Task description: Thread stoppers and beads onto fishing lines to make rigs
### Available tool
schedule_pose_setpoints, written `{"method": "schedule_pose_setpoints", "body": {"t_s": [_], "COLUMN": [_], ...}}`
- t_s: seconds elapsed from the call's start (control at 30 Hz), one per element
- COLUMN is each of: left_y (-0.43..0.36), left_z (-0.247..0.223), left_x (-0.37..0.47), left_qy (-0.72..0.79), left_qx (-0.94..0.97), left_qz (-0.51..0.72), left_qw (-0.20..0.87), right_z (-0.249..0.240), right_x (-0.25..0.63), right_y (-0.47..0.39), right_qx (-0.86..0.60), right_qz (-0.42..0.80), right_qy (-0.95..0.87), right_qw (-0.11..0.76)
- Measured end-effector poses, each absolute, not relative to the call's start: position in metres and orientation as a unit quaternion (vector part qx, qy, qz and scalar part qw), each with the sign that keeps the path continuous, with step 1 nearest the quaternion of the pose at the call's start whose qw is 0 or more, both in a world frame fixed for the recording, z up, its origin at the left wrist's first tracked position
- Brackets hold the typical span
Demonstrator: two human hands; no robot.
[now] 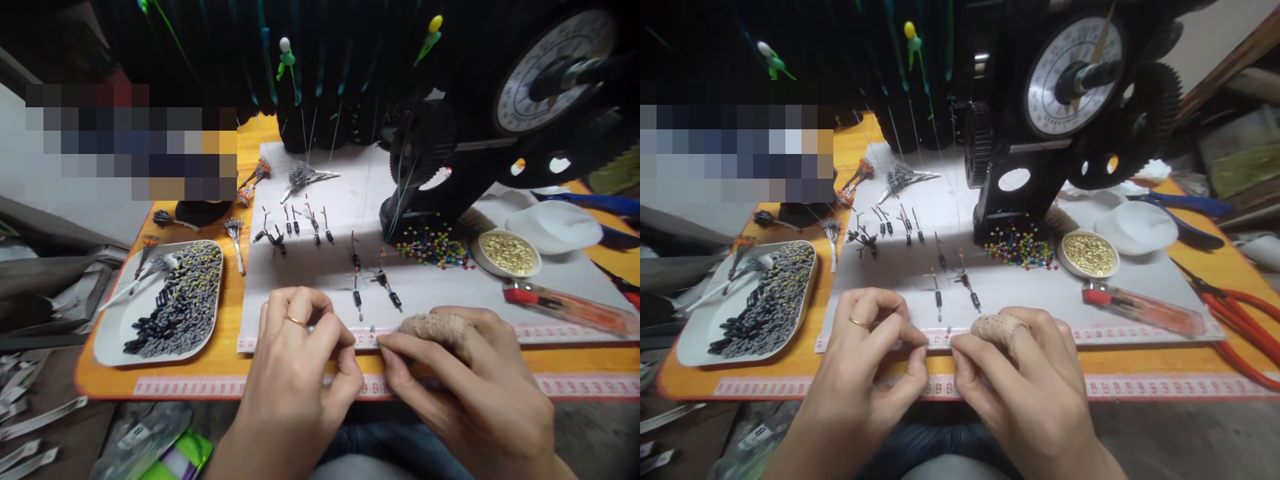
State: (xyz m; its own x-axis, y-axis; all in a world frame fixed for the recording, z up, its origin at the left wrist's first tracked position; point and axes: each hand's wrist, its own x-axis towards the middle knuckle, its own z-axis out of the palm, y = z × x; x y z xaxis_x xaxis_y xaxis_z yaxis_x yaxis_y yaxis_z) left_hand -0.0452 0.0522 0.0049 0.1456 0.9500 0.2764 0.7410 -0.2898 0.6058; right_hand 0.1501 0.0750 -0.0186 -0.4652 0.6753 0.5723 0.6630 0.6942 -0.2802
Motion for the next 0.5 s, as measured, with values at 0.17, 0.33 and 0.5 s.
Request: {"method": "schedule_pose_setpoints", "body": {"t_s": [0.17,0.33,0.5], "left_y": [0.051,0.050,0.050], "left_z": [0.005,-0.001,-0.005], "left_x": [-0.047,-0.044,-0.041], "left_qy": [0.569,0.575,0.572], "left_qx": [0.740,0.729,0.728], "left_qz": [0.321,0.343,0.356], "left_qw": [0.158,0.139,0.125], "right_z": [-0.020,-0.019,-0.017], "right_x": [0.154,0.160,0.165], "right_y": [0.074,0.073,0.071], "right_qx": [-0.400,-0.413,-0.433], "right_qz": [-0.003,-0.013,-0.019], "right_qy": [-0.853,-0.851,-0.838], "right_qw": [0.336,0.325,0.332]}}
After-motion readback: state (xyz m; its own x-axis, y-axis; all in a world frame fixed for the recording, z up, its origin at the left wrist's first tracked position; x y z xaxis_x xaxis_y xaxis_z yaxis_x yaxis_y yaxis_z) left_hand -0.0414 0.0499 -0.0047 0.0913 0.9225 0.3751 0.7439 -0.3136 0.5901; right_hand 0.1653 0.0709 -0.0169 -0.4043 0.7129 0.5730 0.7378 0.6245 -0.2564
